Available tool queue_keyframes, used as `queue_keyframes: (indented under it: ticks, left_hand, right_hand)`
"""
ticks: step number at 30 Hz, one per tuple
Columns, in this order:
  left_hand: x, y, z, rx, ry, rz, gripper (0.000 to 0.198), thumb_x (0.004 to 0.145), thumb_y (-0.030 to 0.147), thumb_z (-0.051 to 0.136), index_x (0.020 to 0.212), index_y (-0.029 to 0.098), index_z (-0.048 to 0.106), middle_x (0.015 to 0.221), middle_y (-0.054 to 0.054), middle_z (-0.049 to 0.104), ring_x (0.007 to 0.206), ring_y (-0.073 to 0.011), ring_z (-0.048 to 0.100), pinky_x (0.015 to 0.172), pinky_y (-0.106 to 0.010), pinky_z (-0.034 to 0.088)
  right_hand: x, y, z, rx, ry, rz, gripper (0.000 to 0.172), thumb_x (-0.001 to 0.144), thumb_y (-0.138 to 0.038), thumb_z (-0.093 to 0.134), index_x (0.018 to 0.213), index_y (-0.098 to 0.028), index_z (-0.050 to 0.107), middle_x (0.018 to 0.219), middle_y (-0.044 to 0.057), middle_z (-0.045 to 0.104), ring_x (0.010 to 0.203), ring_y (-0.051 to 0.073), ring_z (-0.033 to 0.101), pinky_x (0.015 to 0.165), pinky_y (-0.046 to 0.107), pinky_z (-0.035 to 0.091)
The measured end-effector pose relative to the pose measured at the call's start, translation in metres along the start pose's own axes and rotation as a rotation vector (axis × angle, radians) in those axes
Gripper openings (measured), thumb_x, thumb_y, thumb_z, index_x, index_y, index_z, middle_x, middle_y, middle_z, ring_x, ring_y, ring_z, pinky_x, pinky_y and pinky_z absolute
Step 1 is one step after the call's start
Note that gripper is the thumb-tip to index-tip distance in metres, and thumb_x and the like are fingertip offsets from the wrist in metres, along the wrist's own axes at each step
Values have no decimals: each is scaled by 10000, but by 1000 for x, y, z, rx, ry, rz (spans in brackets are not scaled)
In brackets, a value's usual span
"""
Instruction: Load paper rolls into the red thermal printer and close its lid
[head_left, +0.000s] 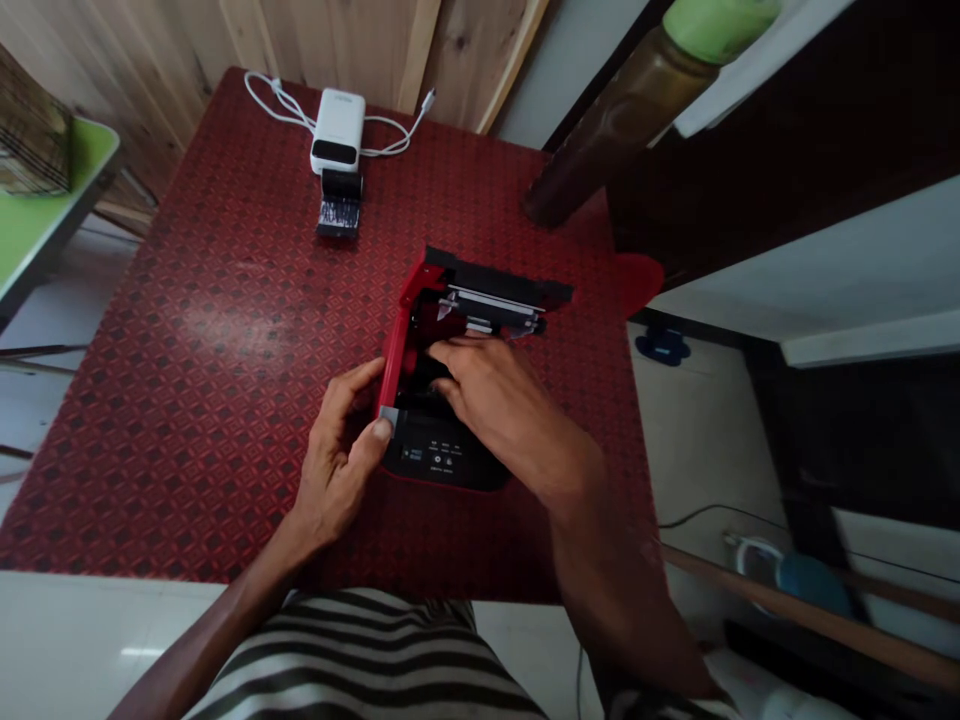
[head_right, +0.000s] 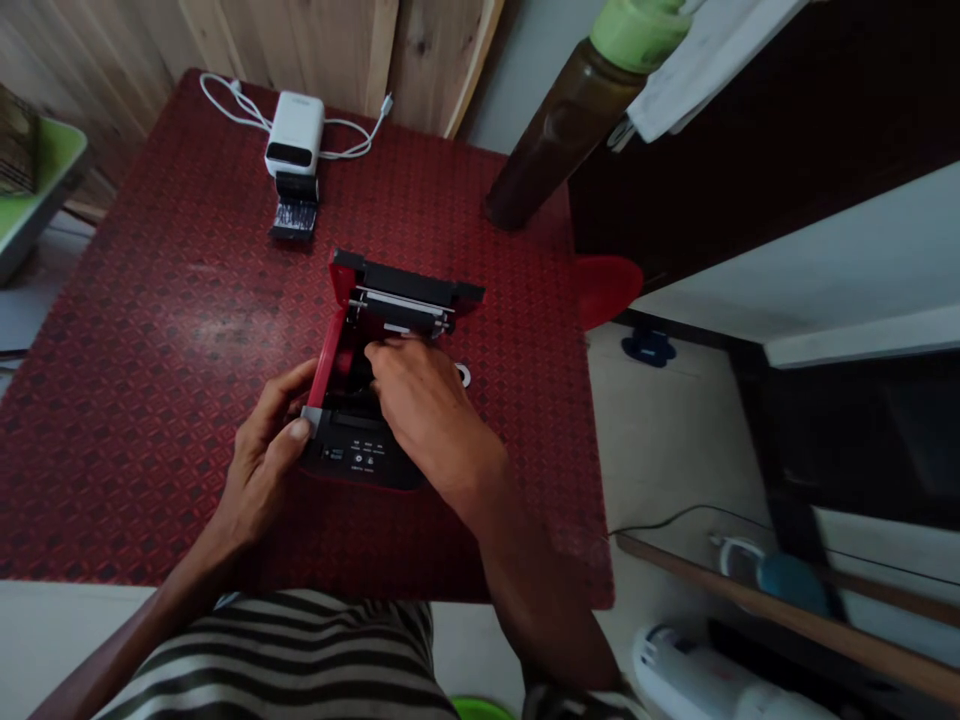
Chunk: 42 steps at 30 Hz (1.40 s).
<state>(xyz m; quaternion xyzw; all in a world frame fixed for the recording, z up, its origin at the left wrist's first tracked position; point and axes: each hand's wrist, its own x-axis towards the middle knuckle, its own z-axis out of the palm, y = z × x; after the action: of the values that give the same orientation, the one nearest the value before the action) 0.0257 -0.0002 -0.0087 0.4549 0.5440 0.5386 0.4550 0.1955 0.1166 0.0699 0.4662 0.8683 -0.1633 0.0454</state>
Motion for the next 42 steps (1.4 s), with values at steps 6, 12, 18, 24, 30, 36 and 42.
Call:
queue_keyframes:
  ticks: [6, 12, 18, 24, 30, 36, 42]
  left_hand:
    - [0, 6, -3, 3, -24, -9, 529, 1113, 574, 692, 1571, 308, 712, 1582, -115, 744, 1470, -382, 702, 1263, -618, 553]
    - [29, 26, -9, 38, 61, 26, 544, 1074, 632, 750, 1493, 285, 758, 1560, -116, 773, 1450, -396, 734, 1224, -616, 603]
    - [96, 58, 10, 113, 57, 259, 559, 1055, 794, 710, 1384, 352, 808, 1534, -62, 742, 1457, -357, 686, 1214, -540, 577]
    - [89, 64, 17, 94, 81, 241, 415, 1068, 669, 777, 981, 265, 810, 1269, -59, 823, 1290, -298, 751, 1128, -465, 623]
    - [40, 39, 8, -35, 87, -14, 530, 953, 421, 918, 1444, 305, 755, 1623, -71, 735, 1542, -331, 673, 1266, -482, 582]
    - [28, 27, 8, -153, -3, -217, 637, 992, 493, 865, 1562, 250, 712, 1630, -115, 741, 1526, -374, 700, 1301, -540, 562]
    - [29, 30, 6, -149, 7, -215, 602, 970, 450, 882, 1527, 260, 753, 1557, -102, 789, 1431, -357, 763, 1234, -510, 623]
  right_hand:
    - [-24, 11, -3, 229, 142, -139, 498, 1083, 41, 467, 1347, -220, 798, 1368, 94, 860, 1281, 248, 807, 1169, 443, 617]
    - [-34, 9, -8, 318, 180, -293, 330, 1075, -13, 641, 1241, -217, 839, 1210, 77, 874, 1157, 250, 791, 1085, 446, 656]
    - [-50, 1, 5, 205, 431, -247, 268, 1117, -38, 623, 1025, -196, 820, 1021, 81, 809, 991, 248, 712, 931, 412, 645]
    - [-88, -13, 21, 42, 669, -207, 248, 1110, -8, 628, 1060, -178, 803, 1016, 86, 844, 937, 222, 746, 886, 367, 655]
    - [-95, -20, 45, -74, 875, -159, 145, 1077, -42, 729, 1118, -173, 778, 1297, 159, 889, 1220, 291, 815, 1032, 417, 639]
    - [-89, -17, 51, 56, 843, -148, 118, 1103, -58, 703, 1118, -173, 726, 1332, 151, 897, 1282, 285, 859, 1141, 418, 637]
    - [-92, -19, 48, 94, 782, -110, 84, 1152, -149, 661, 1131, -179, 737, 1350, 148, 893, 1293, 274, 858, 1126, 407, 661]
